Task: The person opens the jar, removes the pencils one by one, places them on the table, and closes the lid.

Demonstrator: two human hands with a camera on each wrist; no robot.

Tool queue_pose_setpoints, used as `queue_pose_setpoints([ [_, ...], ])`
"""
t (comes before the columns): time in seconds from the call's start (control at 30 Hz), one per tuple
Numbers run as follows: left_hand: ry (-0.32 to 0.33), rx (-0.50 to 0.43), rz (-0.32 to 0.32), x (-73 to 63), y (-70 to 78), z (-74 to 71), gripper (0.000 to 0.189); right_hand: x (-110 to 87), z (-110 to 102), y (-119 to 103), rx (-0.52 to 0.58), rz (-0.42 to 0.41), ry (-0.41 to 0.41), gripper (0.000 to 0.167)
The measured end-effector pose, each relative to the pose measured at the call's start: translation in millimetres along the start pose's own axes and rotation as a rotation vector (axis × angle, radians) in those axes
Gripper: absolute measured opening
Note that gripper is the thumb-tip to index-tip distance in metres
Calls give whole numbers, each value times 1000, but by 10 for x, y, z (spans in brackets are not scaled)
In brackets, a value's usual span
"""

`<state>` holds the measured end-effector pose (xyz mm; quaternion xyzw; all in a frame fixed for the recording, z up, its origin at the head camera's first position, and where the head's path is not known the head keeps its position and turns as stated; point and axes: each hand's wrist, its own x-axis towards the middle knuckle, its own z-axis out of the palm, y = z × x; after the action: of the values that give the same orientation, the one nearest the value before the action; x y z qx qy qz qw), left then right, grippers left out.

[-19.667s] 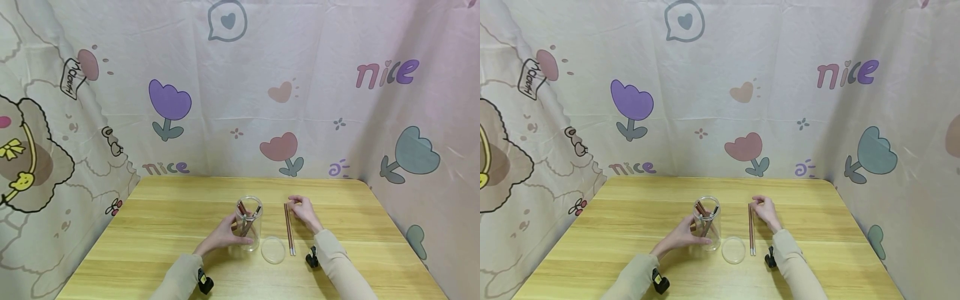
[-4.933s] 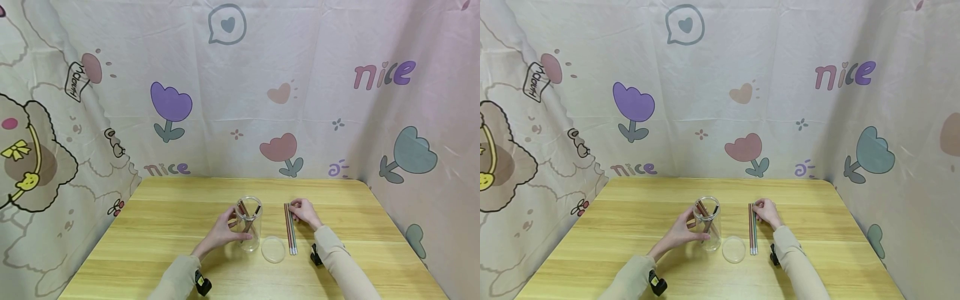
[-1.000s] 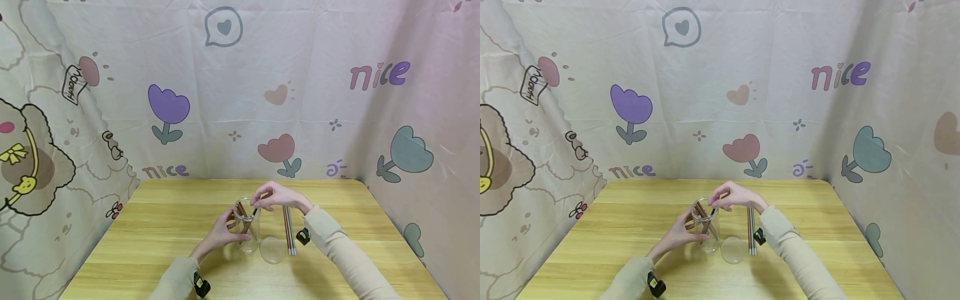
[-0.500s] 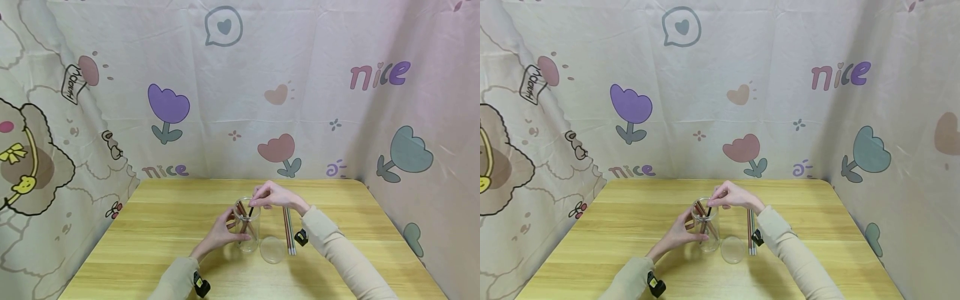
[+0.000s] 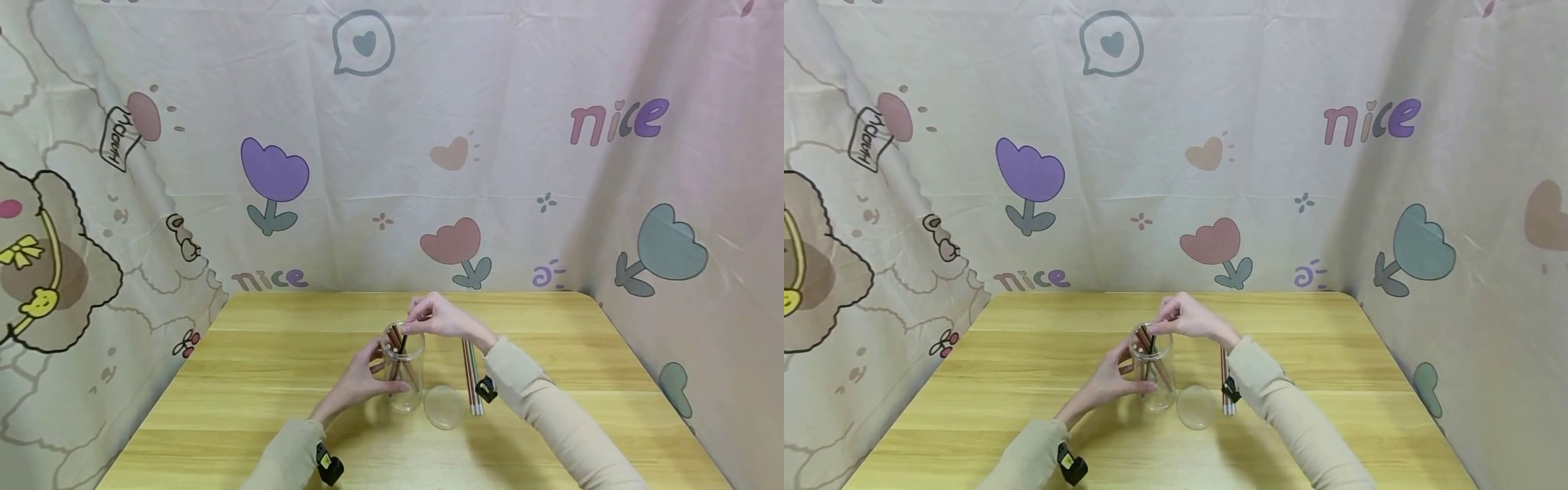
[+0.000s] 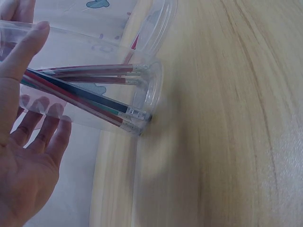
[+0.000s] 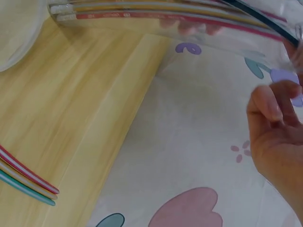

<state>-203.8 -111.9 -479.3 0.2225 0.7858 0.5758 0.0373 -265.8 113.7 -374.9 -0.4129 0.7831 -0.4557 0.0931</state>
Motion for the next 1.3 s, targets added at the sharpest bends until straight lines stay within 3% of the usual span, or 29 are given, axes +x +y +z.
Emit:
queue_pose_setpoints([
  [0.13,4,-6,-5,6,-10,5,78,-7,77,-1,-56,-53,82,7],
  [0.33,7,-2,-7,6,-6,12,77,-48,165,25,-47,-111,200,6],
  [0.67,8,-10,-16,7,0,11,77,-103,216,-12,19,-123,339,9],
  [0.83,11,-7,-24,6,-9,12,77,-126,218,-42,130,-106,356,20],
  [1.03,6,-10,-28,0,-18,15,78,-121,208,-84,293,-150,353,32],
  [1.3,10,9,-15,-1,-10,13,79,-117,220,-125,333,-279,516,43],
])
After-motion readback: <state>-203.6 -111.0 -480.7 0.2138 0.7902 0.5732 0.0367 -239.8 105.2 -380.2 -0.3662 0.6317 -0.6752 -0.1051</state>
